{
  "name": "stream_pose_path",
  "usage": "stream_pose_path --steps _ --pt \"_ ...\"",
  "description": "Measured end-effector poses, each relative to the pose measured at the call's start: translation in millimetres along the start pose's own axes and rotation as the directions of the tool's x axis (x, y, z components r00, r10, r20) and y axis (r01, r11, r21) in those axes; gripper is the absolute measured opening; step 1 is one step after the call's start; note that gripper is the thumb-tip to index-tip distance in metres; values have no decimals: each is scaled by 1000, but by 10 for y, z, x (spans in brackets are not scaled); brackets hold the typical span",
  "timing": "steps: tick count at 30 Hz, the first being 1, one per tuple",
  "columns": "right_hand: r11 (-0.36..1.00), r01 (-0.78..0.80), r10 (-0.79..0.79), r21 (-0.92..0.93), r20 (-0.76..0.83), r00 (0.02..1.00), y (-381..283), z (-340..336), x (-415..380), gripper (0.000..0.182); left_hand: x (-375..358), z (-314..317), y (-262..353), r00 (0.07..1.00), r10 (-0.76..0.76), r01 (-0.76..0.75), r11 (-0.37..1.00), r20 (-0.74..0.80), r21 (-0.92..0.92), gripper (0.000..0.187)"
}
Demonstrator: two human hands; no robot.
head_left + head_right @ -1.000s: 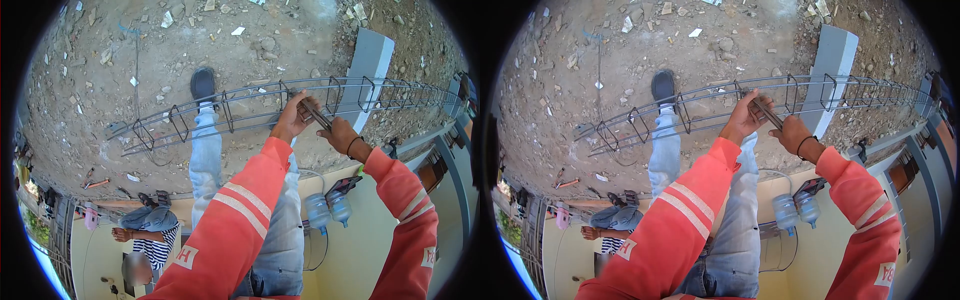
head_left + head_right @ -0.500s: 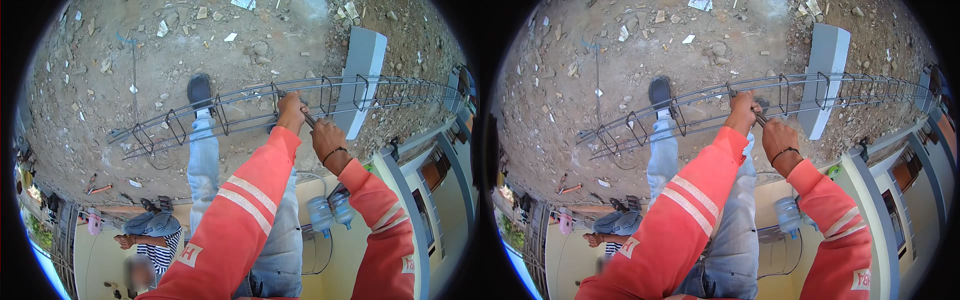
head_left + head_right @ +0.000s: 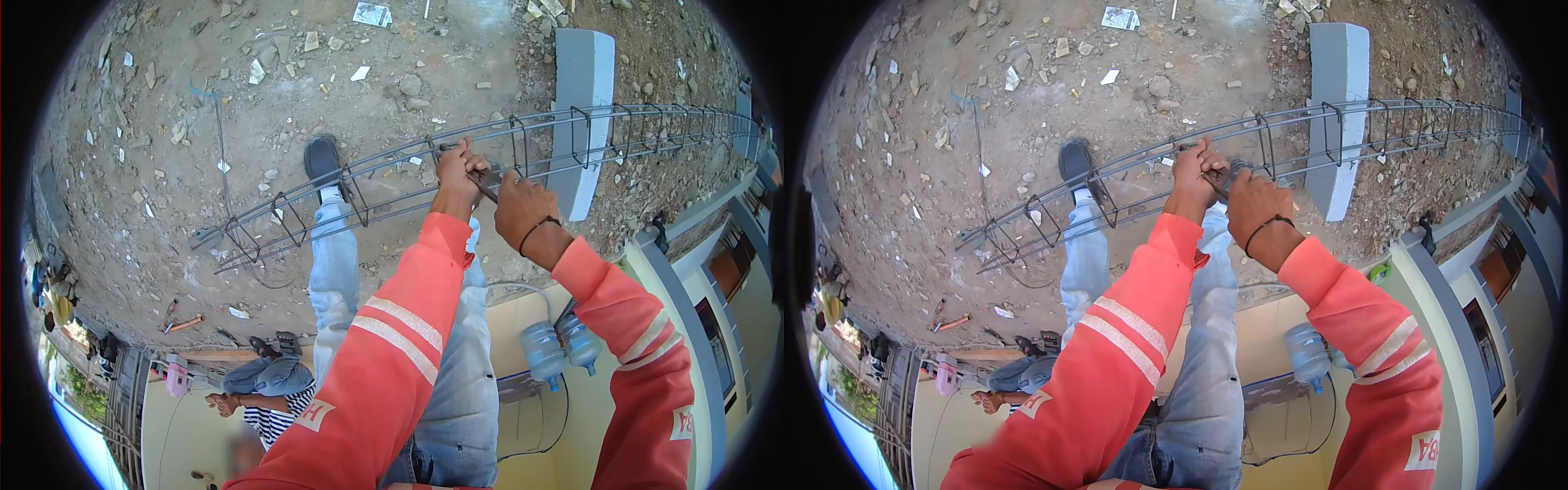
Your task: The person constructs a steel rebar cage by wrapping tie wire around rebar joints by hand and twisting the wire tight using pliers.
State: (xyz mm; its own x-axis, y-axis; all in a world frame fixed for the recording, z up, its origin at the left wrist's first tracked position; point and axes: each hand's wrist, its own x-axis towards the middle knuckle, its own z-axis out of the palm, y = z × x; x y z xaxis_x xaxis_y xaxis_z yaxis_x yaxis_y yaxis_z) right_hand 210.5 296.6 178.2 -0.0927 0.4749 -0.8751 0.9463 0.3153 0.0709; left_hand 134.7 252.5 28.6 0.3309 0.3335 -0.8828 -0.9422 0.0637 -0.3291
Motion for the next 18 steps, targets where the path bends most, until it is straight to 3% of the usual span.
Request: stream_pose_path --steps 2,3,4,6,7,8,9,10,12,13,14,15,16,17,18 --pt "990 44 -53 -130 -67 996 -71 59 -47 28 62 64 10 951 12 16 996 -308 89 11" --pt "987 106 -114 -122 -57 992 -24 112 -55 20 74 83 12 913 55 26 981 -405 193 16" --pt "988 100 -109 -118 -73 991 24 158 4 20 107 121 30 918 62 22 979 -392 205 16" --pt "983 120 -127 136 43 991 160 284 100 21 39 136 6 836 145 75 925 -528 373 16" --pt "984 113 -120 140 43 992 257 339 156 21 -53 98 -8 837 143 81 923 -528 377 16" --pt "735 -247 -125 631 485 866 347 362 256 26 -215 95 15 924 42 96 936 -379 338 15" --pt "264 -684 -381 680 725 574 374 310 347 31 -283 123 56 978 -47 108 947 -204 302 18" --pt "268 -680 -384 682 723 574 381 331 330 31 -328 148 43 979 -41 101 948 -201 301 18" --pt "130 -711 -435 691 684 585 351 331 184 35 -322 103 -8 997 1 -11 994 -82 -113 25" --pt "56 -726 -461 686 663 591 324 321 137 37 -75 -196 60 996 -66 73 988 54 -138 21" --pt "54 -726 -468 685 660 588 302 261 127 37 44 -319 94 997 -62 68 989 50 -133 21" --pt "407 -520 -279 751 644 712 291 164 130 36 108 -364 102 996 -84 84 996 3 24 18" --pt "724 -280 -129 631 522 843 285 106 152 36 189 -384 87 994 -99 105 978 -42 180 16" --pt "952 169 -148 253 -101 984 261 422 79 42 66 -73 -13 935 57 57 950 -350 307 13" --pt "951 167 -146 260 -98 984 221 398 45 42 79 -75 -14 933 57 61 949 -356 311 13"
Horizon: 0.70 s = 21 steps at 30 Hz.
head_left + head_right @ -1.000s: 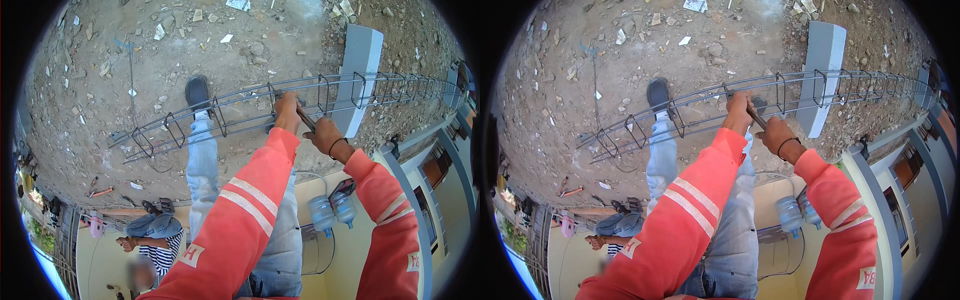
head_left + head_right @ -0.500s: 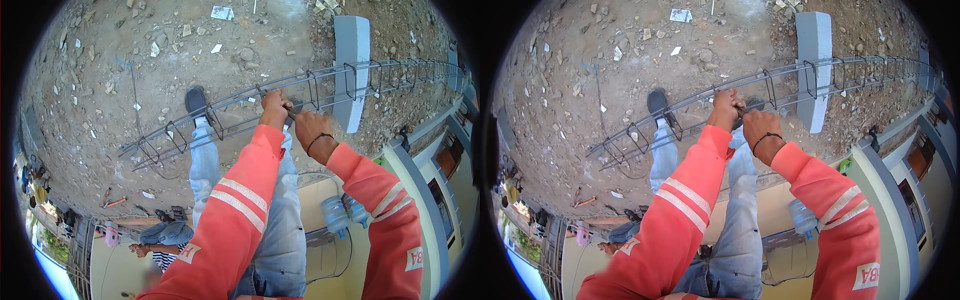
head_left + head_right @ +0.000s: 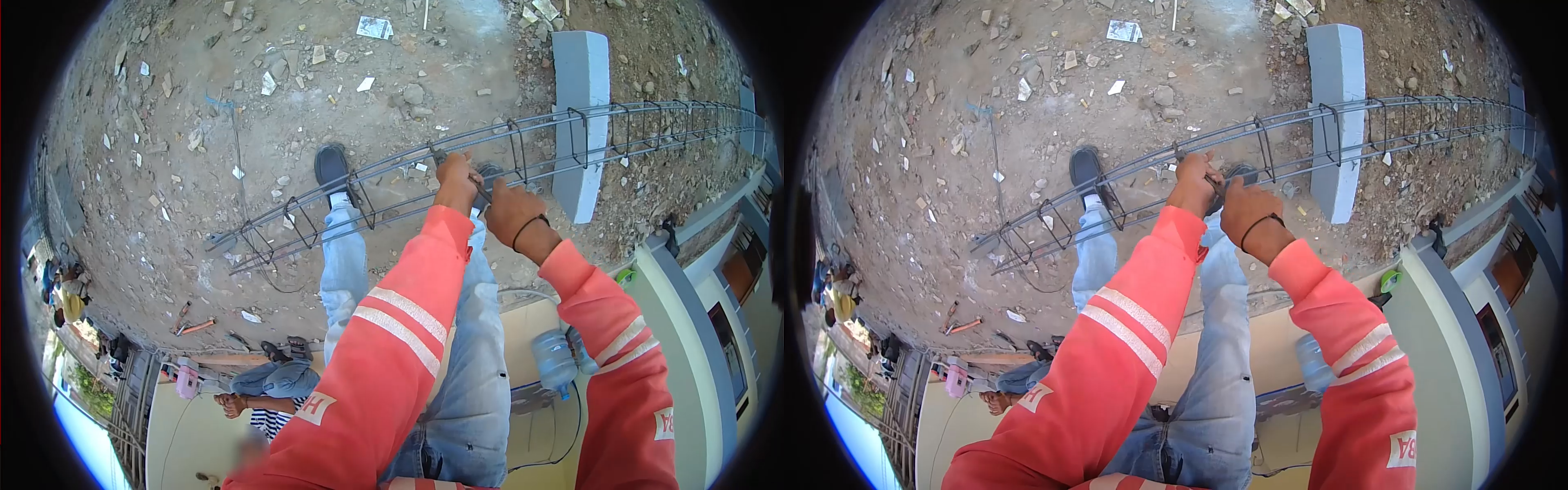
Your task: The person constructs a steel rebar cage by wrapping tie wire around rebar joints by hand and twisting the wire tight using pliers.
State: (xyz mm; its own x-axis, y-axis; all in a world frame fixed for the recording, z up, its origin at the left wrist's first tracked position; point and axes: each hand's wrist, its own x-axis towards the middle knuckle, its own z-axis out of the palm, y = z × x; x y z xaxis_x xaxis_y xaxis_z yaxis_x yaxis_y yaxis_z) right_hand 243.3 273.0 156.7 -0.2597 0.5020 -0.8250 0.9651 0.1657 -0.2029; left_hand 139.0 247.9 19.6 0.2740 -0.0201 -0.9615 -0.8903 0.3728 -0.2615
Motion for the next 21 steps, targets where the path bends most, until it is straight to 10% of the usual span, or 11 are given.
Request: stream_pose_path --steps 4,5,6,7,10,12,15,16,19,21 --pt "983 -108 68 146 255 964 -162 -101 -17 37 -232 -74 106 994 107 -109 985 23 136 22" --pt "672 -348 -13 654 480 877 -16 -98 -22 32 -385 -154 132 985 93 -104 992 145 69 25" --pt "95 -581 -228 808 586 777 133 -66 -34 28 -477 -249 124 985 98 -110 991 145 79 25" --pt "-202 -659 -324 724 586 743 256 56 -30 24 -569 -336 114 976 49 -39 998 213 -53 29" --pt "-490 -695 -603 526 371 706 358 587 -151 20 -468 -540 57 950 22 36 983 311 -179 31" --pt "-506 -705 -613 496 368 699 170 714 -230 15 -349 -630 24 956 73 -85 996 285 29 28" --pt "311 -376 75 873 372 925 -165 769 -221 32 -355 -598 49 974 131 -164 971 186 173 24" --pt "298 -374 74 878 369 926 -130 816 -205 32 -372 -570 61 974 192 -220 926 118 308 23" --pt "-437 -548 -436 713 365 823 26 1043 -157 41 -569 -405 79 886 464 -317 612 -4 724 24" --pt "-354 -543 -417 761 392 820 34 904 -195 40 -536 -421 105 819 571 -354 416 62 838 25"
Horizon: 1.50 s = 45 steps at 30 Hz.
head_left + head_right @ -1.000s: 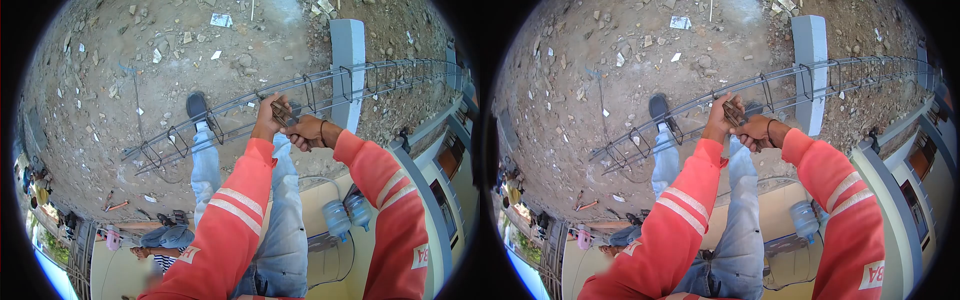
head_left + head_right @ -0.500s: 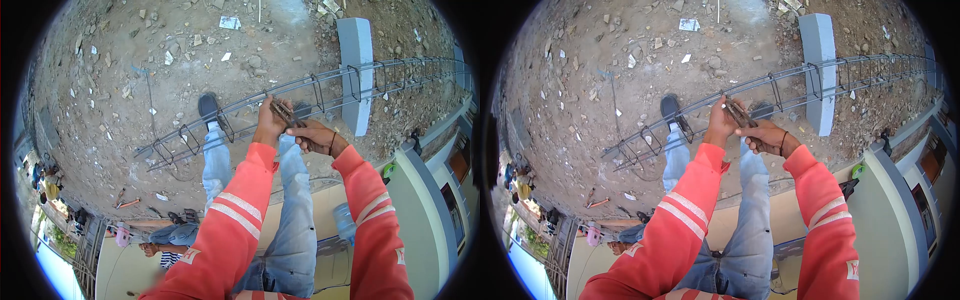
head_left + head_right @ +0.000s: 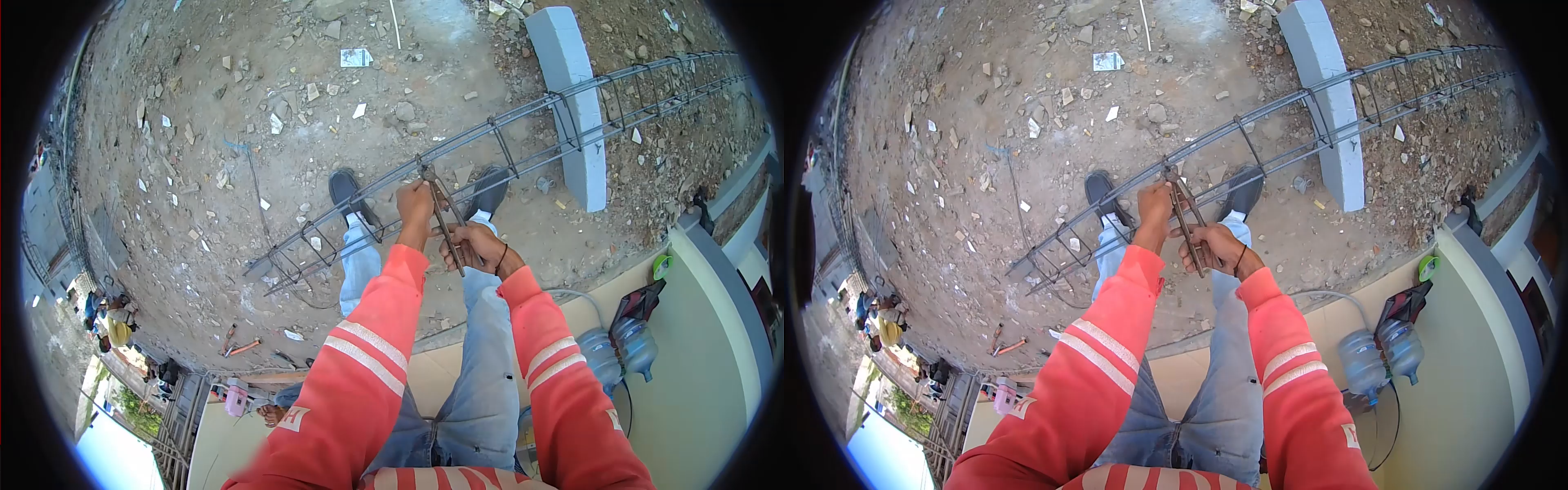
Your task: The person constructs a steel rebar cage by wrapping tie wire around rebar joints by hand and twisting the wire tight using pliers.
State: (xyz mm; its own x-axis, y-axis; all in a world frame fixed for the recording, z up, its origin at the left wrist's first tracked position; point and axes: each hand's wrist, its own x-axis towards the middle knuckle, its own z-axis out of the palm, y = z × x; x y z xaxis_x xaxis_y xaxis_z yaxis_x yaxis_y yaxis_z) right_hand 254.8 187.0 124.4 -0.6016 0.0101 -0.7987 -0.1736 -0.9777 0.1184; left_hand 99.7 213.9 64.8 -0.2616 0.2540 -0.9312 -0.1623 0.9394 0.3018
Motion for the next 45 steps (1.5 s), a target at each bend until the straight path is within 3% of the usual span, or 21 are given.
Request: stream_pose_path --steps 1,2,3,4,5,7,8,9,11,13,15,17,23,27,28,31,33,36,38,42,45 --pt "995 -25 20 -101 -48 999 -34 23 -42 39 13 -2 -17 992 121 -112 977 -42 179 28" --pt "995 -14 11 -95 -41 999 -32 6 -36 39 80 -29 -93 991 130 -120 975 -40 189 28" --pt "894 -54 -16 -445 -152 988 -9 -26 -23 40 179 -94 -217 904 425 -345 790 -48 506 30" --pt "675 -133 -81 -726 -251 964 19 -92 -29 42 234 -150 -287 741 670 -468 463 49 753 32" --pt "682 -128 -90 -720 -257 962 104 -212 -42 42 248 -216 -294 738 672 -478 454 63 752 32" --pt "689 16 -264 -725 -231 937 309 -451 -106 49 307 -375 -199 747 643 -540 438 169 719 32" --pt "714 26 -289 -700 -261 921 294 -441 -262 52 225 -459 42 936 292 -335 910 196 244 32" --pt "720 30 -295 -693 -266 918 278 -462 -425 52 82 -527 288 908 -54 168 956 416 -242 33" --pt "508 222 -609 -832 -165 776 274 -637 -729 56 -87 -557 488 938 -48 117 976 344 -183 31" --pt "199 221 -847 -955 -54 528 224 -958 -922 61 -201 -513 504 965 -26 61 990 262 -127 29" --pt "217 22 -898 -976 -191 395 -114 -1116 -1171 64 -333 -423 445 978 111 -146 969 177 198 26" --pt "60 -105 -982 -993 -78 172 -525 -1531 -1201 61 -447 -362 362 964 137 -164 981 226 107 23" --pt "122 -352 -991 -928 -136 16 -1803 -2388 -1136 57 -800 146 268 948 180 -112 960 263 -256 16" --pt "183 -525 -983 -831 -165 -82 -1859 -2093 -1229 55 -909 485 272 948 217 -115 917 235 -381 14" --pt "137 -511 -989 -848 -88 -119 -1814 -1926 -1283 48 -915 549 298 947 222 -118 913 232 -390 14" --pt "66 145 -986 -987 -42 164 -1457 -1487 -1284 32 -973 721 387 947 238 -175 946 218 -271 14" --pt "162 382 -923 -910 -2 385 -1128 -905 -1298 33 -1024 809 435 891 311 -178 910 331 -374 13" --pt "199 463 -906 -864 17 422 -736 -342 -1120 34 -1114 873 506 849 362 -181 883 384 -433 14" --pt "539 667 -825 -514 -161 542 -581 -163 -973 28 -1132 804 550 867 316 -154 905 386 -396 15" --pt "592 583 -789 -557 -252 560 -465 -64 -863 22 -1088 577 636 903 191 -125 974 386 -189 21" --pt "610 398 -727 -686 -284 625 -347 -119 -746 18 -915 475 529 915 126 -45 976 383 -215 25"
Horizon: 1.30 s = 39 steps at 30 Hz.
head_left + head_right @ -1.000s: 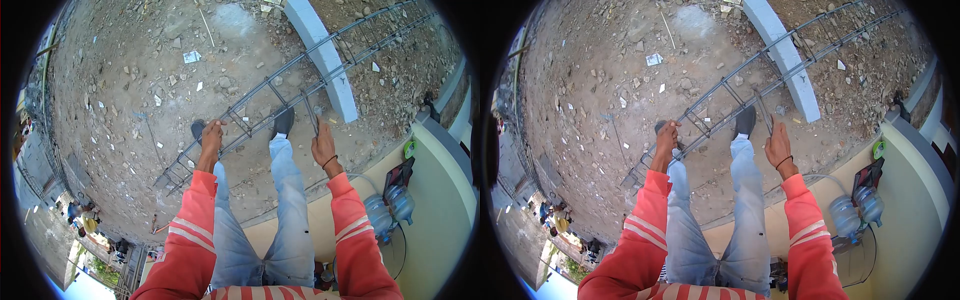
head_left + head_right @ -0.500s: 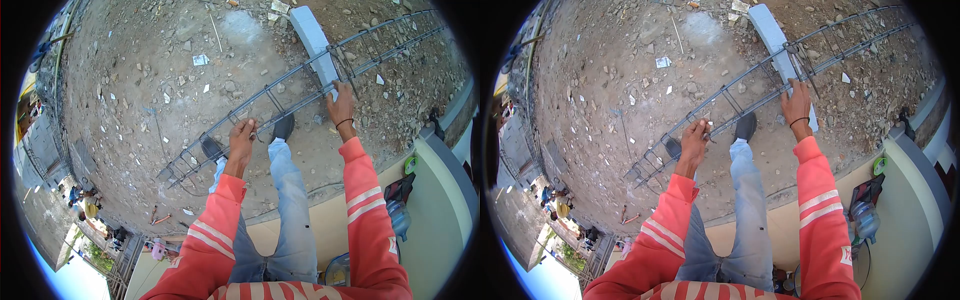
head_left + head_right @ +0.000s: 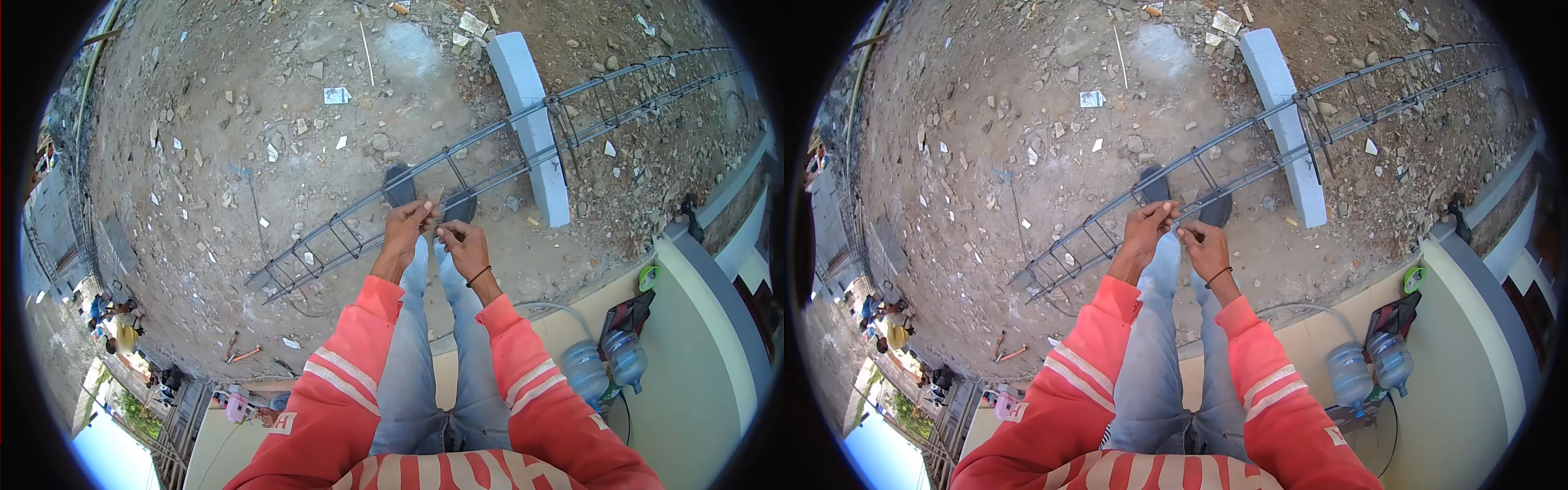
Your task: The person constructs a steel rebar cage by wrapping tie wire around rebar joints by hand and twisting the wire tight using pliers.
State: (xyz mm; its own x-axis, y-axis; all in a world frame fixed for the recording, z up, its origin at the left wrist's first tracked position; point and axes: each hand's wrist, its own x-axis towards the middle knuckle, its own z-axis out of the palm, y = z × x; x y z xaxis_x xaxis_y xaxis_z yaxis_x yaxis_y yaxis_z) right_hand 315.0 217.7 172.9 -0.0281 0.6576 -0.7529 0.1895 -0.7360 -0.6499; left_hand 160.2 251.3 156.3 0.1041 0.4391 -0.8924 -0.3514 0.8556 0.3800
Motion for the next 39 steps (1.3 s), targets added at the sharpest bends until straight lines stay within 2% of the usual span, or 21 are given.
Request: stream_pose_path --steps 2,3,5,7,9,10,11,12,13,14,15,17,20,21,25,27,28,30,32,35,39 --pt "940 -194 168 282 116 979 -8 4 40 16 56 -37 -59 999 -46 45 986 -7 -158 25" --pt "942 -196 173 273 108 979 -43 10 30 16 59 -51 -102 995 -102 92 948 -18 -304 25" --pt "676 -480 409 559 257 875 -114 60 33 12 91 -68 -190 995 -91 71 917 -32 -392 24" --pt "671 -496 445 551 235 864 -140 182 96 13 187 -112 -256 995 -78 43 882 -55 -470 24" --pt "658 -520 488 546 217 846 -81 321 129 14 283 -164 -279 975 21 -78 964 -220 -254 22" --pt "699 -477 509 533 98 855 -44 395 169 15 343 -217 -276 975 14 -72 965 -222 -253 22" --pt "739 -436 521 514 -25 853 8 449 221 17 400 -244 -220 985 20 -39 994 -173 -104 25" --pt "735 -439 525 517 -25 851 143 466 318 17 465 -247 -144 992 20 -14 999 -122 49 28" --pt "851 -379 475 363 -228 850 287 460 413 16 517 -245 -91 992 9 -3 999 -123 52 28" --pt "924 -337 383 182 -410 828 404 436 479 15 551 -228 -28 969 181 -108 922 -166 372 29" --pt "919 -347 395 189 -410 822 438 398 556 15 617 -215 35 924 355 -180 732 -142 656 30" --pt "903 -211 -72 -375 -616 785 486 312 734 14 783 -182 160 915 382 -194 694 -127 693 31" --pt "875 -157 -165 -458 -586 793 382 216 962 14 1108 -145 174 904 422 -208 577 -71 790 28" --pt "870 -128 -177 -476 -545 819 380 209 1053 15 1262 -127 187 899 438 -215 489 -25 846 25" --pt "843 -39 -310 -536 -545 779 306 258 1244 15 1792 -51 43 940 336 -110 451 -55 886 23" --pt "879 -83 -229 -469 -569 790 233 295 1268 15 1999 -8 -7 988 147 -62 617 -38 785 17" --pt "906 -120 -153 -406 -579 801 193 326 1266 15 2043 8 -43 989 141 -57 614 -38 788 17" --pt "923 -122 -139 -365 -612 779 189 369 1308 17 2049 66 -10 991 70 0 849 -114 528 18" --pt "944 -281 84 -174 -696 713 168 412 1347 21 1884 161 118 976 136 -13 819 -171 574 16" --pt "949 -313 208 -25 -696 687 103 441 1385 22 1781 228 181 956 222 -59 790 -195 610 15" --pt "966 -221 65 -134 -703 708 -45 407 1362 21 1730 305 188 936 290 -90 744 -198 662 16"
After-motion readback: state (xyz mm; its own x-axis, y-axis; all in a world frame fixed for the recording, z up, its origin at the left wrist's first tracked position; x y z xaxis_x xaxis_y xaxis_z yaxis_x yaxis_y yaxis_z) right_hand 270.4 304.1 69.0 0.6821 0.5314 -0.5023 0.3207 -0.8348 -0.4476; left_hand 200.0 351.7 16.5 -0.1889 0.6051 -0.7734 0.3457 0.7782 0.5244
